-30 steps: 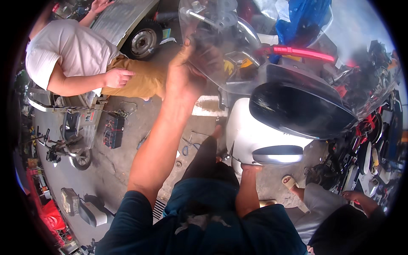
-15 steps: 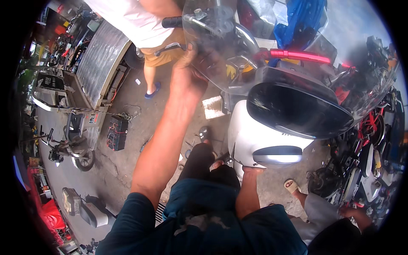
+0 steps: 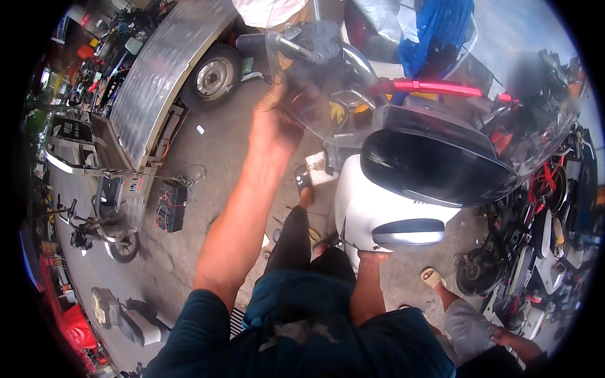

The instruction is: The person installs a brake caliper onto a scooter wheel and tightens bolts using an electric wrench. The person then moves to another scooter and handles its front brake caliper assembly by hand.

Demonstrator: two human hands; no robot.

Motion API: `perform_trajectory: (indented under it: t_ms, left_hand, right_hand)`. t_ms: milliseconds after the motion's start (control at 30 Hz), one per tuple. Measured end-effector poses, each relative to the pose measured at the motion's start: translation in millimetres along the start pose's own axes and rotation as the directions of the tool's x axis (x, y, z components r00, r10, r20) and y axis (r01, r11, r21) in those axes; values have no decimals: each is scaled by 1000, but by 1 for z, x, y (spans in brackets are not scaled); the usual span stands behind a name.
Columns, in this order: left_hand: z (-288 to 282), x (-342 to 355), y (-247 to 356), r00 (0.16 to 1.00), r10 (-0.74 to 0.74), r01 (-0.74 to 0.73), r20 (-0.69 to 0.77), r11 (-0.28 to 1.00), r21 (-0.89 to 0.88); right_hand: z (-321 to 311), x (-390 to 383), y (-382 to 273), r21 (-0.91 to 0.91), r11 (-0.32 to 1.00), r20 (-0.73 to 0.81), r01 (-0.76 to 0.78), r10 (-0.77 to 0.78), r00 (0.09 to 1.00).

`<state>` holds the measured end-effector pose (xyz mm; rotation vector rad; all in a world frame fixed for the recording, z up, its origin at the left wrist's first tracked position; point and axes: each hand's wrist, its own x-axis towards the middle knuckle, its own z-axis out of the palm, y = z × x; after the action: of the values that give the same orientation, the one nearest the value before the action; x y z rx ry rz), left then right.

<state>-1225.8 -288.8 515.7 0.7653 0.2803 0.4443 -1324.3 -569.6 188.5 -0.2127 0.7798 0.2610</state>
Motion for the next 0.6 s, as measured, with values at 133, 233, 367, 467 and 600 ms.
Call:
perform_trajectory:
  t_ms: [133,233,367,467,600]
  left_hand:
    - [2,-9,-5,1000,3,-3,20,1000,-26]
    - [4,-3,-3,997,53,-49,62,997,-64]
    - [-1,1,1,997,-7,13,70,996,-84]
    - [-3,2,1,995,-38,45,93,996,-78]
    - [-13,-5,-12,997,-57,58,58,998,-26]
  right_hand:
    - [-8,-9,-5,-23,1000,-16,-3,2,1000]
    - [-7,3,1,-36,999,-11,-12,11,1000]
    - [-18,-2,-1,-31,999,-33,-28,27,999]
    - [-20,5,-5,-23,999,-13,-32,32,999]
    - [-38,11,-9,4,998,13,-65,65,998]
